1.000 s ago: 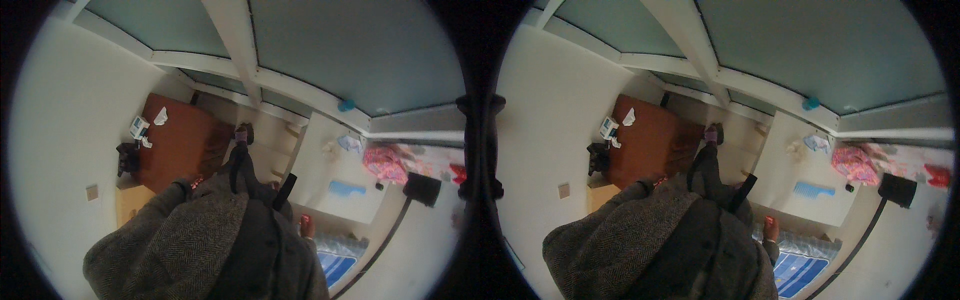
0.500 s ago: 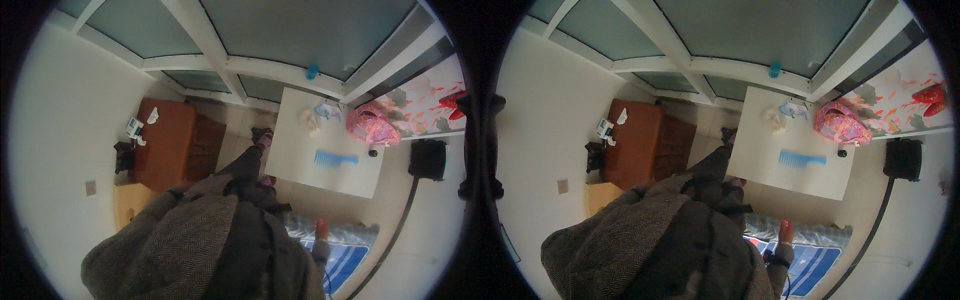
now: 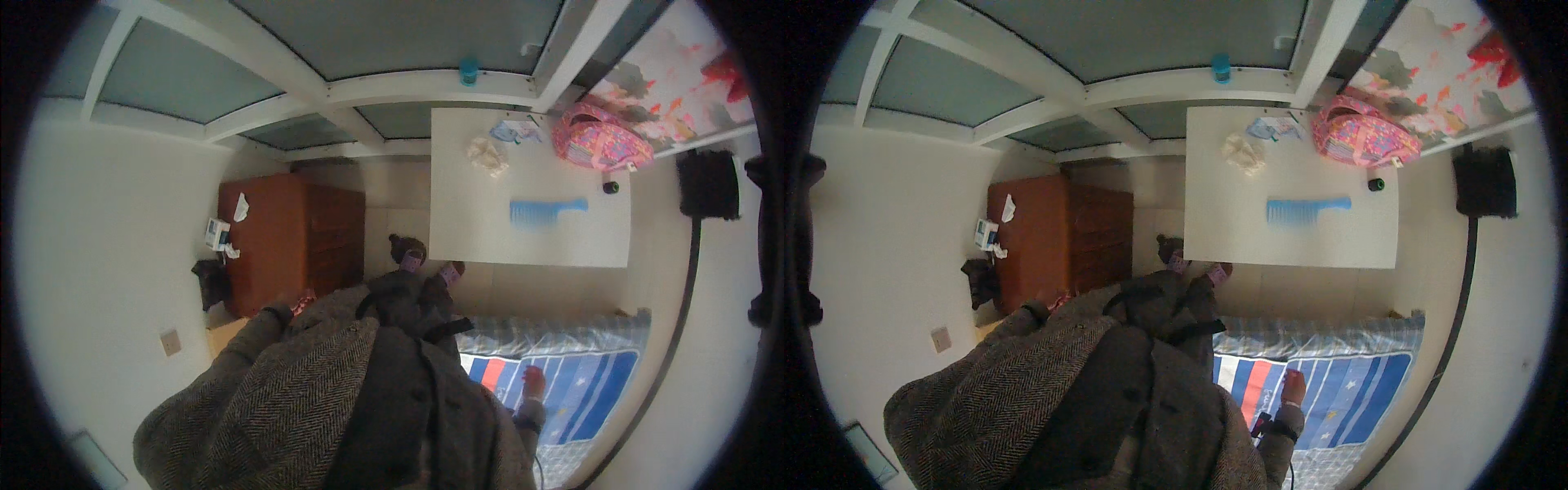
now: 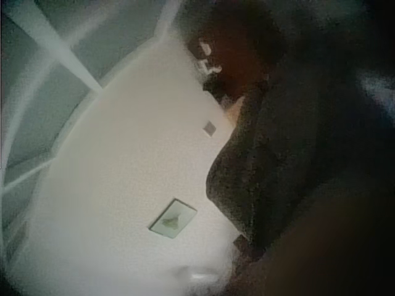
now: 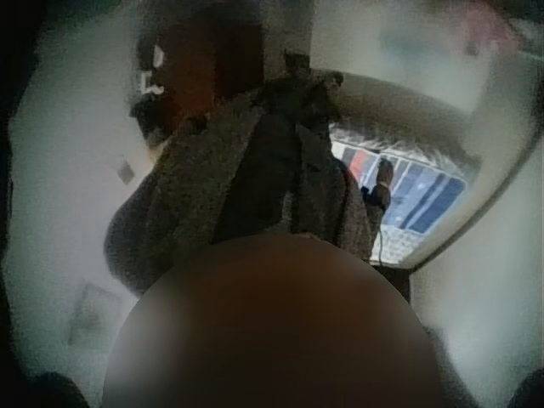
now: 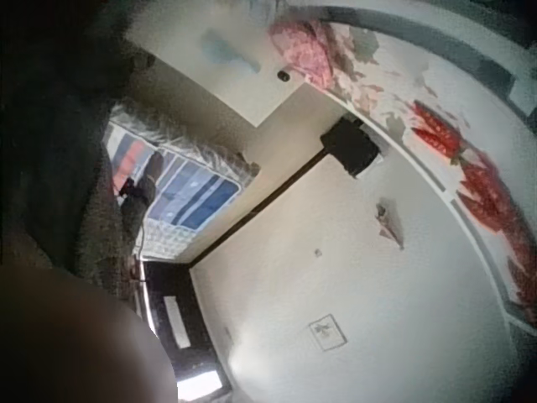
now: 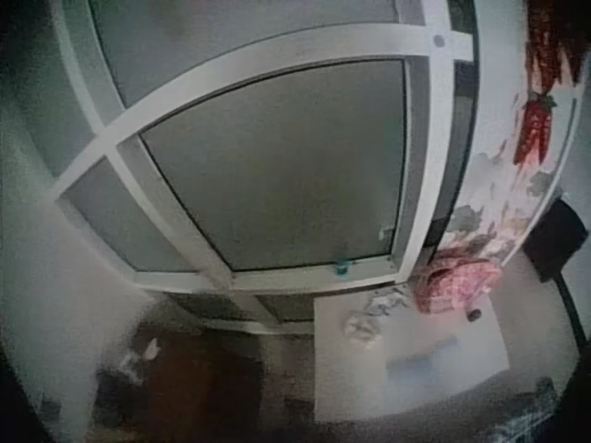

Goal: The person wrings a cloth in a blue basin at a bathroom sink, then carries the cloth into a bedroom and wipes the tiled floor in multiple passes. The person moves around furniture and repeatedly wipes different floor areas with the cloth.

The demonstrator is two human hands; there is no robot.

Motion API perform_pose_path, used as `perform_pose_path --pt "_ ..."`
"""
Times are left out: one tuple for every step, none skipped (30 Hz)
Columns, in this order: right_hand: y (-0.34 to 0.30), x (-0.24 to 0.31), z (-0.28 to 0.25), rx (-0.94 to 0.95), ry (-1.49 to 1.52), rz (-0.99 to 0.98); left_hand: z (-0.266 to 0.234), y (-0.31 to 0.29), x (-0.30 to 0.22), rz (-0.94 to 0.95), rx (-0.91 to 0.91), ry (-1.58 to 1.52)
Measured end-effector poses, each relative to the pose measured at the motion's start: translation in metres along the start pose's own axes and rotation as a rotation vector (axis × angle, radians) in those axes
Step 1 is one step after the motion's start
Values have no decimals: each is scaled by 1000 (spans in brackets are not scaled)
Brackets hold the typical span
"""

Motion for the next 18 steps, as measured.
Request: perform_pose_path --pt "-22 -10 9 39 -42 -43 -1 5 -10 6 24 1" --pt "-45 -19 17 73 -82 -79 0 12 -22 11 47 4" --pt "-66 -31 24 70 -93 -56 3 22 -36 20 72 6" --pt "-86 -39 32 68 -105 -33 7 30 -50 27 96 11" --pt "-109 -50 37 41 -89 48 14 40 -65 45 121 22" --pt "-131 -64 39 -8 -83 204 23 47 -76 54 150 56" --pt "-150 -71 46 -77 72 302 31 51 -83 64 174 94" --pt "-156 -69 54 -101 159 308 37 49 -88 80 174 149" --pt "-163 -71 58 -128 202 380 49 44 -97 152 206 260" --pt "-165 -72 62 -152 242 450 53 39 -101 210 90 374" --pt "-162 -70 66 -148 314 479 60 33 -111 280 -28 484" --pt "-149 -67 65 -187 333 457 65 30 -110 207 -26 338" --pt "-134 -59 61 -143 296 379 69 25 -102 130 -25 195" --pt "-119 -58 55 -114 188 368 78 21 -96 64 -8 55" --pt "-103 -58 49 -129 199 349 91 14 -98 75 26 25" --pt "-83 -53 42 -121 225 259 104 7 -98 95 78 -5" --pt "-65 -52 33 -108 221 204 116 3 -96 94 98 -46" --pt "-50 -55 21 -94 209 168 126 2 -88 74 67 -40"
Point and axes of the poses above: each hand's wrist, its own y-axis towards the middle knuckle, its own z-axis out of the palm, x = y × z, the point moved 10 cm from there along y, towards the middle knuckle, and after that the axes turned 14 degrees about -z, right-handed, at the moved point
